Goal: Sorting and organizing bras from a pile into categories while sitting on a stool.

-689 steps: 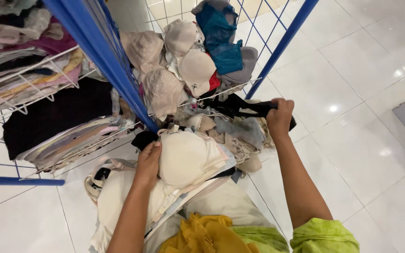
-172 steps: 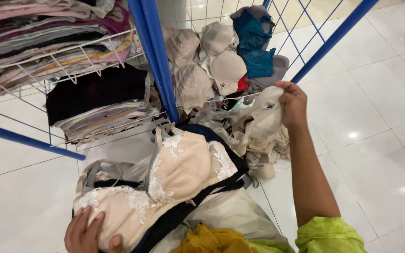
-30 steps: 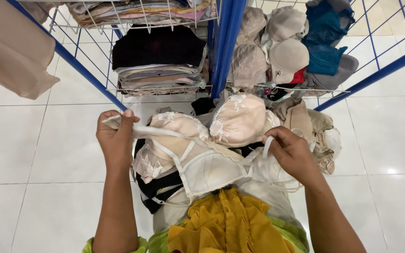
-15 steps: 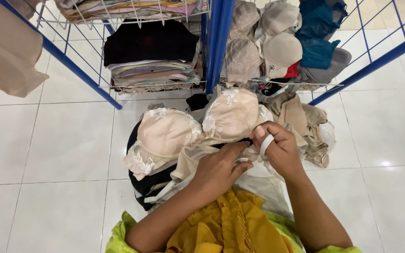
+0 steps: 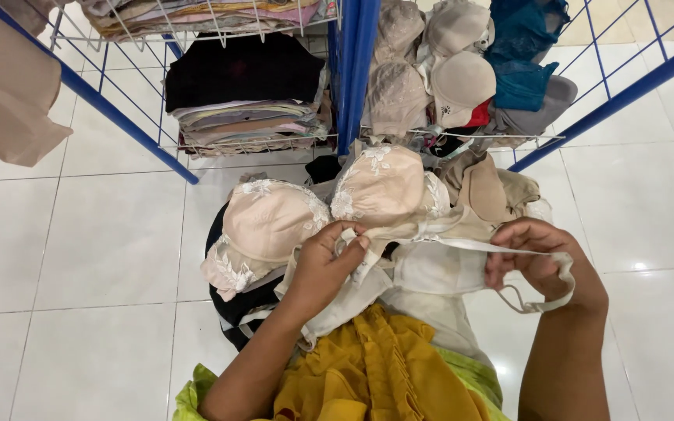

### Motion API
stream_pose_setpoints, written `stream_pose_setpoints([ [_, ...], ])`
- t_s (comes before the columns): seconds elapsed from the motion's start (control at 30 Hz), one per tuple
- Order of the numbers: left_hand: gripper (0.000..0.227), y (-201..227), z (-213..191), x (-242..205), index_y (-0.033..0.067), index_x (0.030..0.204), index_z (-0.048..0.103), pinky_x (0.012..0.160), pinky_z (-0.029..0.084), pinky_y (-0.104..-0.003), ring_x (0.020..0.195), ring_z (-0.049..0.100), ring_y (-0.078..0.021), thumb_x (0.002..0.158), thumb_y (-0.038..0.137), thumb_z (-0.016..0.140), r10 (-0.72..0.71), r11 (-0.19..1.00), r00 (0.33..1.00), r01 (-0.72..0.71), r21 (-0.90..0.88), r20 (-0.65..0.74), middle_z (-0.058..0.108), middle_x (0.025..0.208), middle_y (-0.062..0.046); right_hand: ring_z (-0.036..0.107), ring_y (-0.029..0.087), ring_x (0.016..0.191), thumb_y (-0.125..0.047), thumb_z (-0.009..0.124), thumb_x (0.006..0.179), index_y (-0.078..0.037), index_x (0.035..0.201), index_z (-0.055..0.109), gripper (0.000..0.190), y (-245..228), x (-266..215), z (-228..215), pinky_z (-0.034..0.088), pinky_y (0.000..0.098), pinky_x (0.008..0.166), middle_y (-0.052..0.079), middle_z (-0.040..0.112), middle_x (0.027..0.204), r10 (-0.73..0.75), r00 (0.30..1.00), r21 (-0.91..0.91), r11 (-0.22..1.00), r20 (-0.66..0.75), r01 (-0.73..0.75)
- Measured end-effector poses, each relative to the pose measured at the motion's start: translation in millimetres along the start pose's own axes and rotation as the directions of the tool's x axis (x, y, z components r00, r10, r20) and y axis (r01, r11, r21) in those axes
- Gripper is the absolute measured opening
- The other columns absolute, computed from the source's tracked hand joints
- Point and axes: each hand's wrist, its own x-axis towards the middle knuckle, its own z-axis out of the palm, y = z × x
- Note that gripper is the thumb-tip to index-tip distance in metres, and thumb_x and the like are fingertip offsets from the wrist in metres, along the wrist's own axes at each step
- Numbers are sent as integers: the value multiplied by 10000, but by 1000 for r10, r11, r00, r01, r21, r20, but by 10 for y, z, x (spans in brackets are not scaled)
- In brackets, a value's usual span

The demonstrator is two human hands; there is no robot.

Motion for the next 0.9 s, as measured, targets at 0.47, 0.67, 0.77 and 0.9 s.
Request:
stream_pose_setpoints([
  [0.47, 313, 281, 186, -233, 85, 1200, 710, 677, 503, -243, 751, 611, -55, 980, 305, 678, 24, 951, 997, -45, 305, 71, 739, 886, -41, 606, 313, 1161, -171, 753, 800, -16, 1240, 620, 485, -351, 575, 1447, 495, 446, 1028, 173, 669, 1174, -412, 838, -797, 333, 358, 504],
  [0.67, 368, 250, 77, -309, 95, 1321, 649, 817, 544, -251, 903, 683, -94, 995, 265, 628, 56, 981, 996, -67, 180, 63, 752, 1046, -57, 671, 188, 978, 50, 622, 850, -78, 1162, 737, 356, 204, 463, 1153, 532, 343, 893, 65, 714, 982, -264, 945, -826, 475, 193, 302],
  [0.77, 388, 263, 97, -320, 84, 1365, 623, 846, 534, -279, 923, 670, -163, 988, 177, 614, 161, 957, 983, -176, 232, 83, 734, 1116, -82, 698, 124, 805, 12, 648, 921, -70, 1153, 744, 265, 218, 422, 1127, 549, 288, 701, 29, 753, 978, -122, 988, -762, 648, -97, 5],
  [0.9, 291, 164, 130, -348, 54, 1237, 679, 885, 546, -352, 1033, 676, -274, 947, 47, 670, 399, 839, 915, -389, 379, 56, 690, 1170, -116, 503, 66, 683, -7, 638, 956, -4, 1186, 732, 249, 355, 332, 978, 403, 246, 580, 9, 634, 854, 53, 979, -449, 883, -195, -137],
])
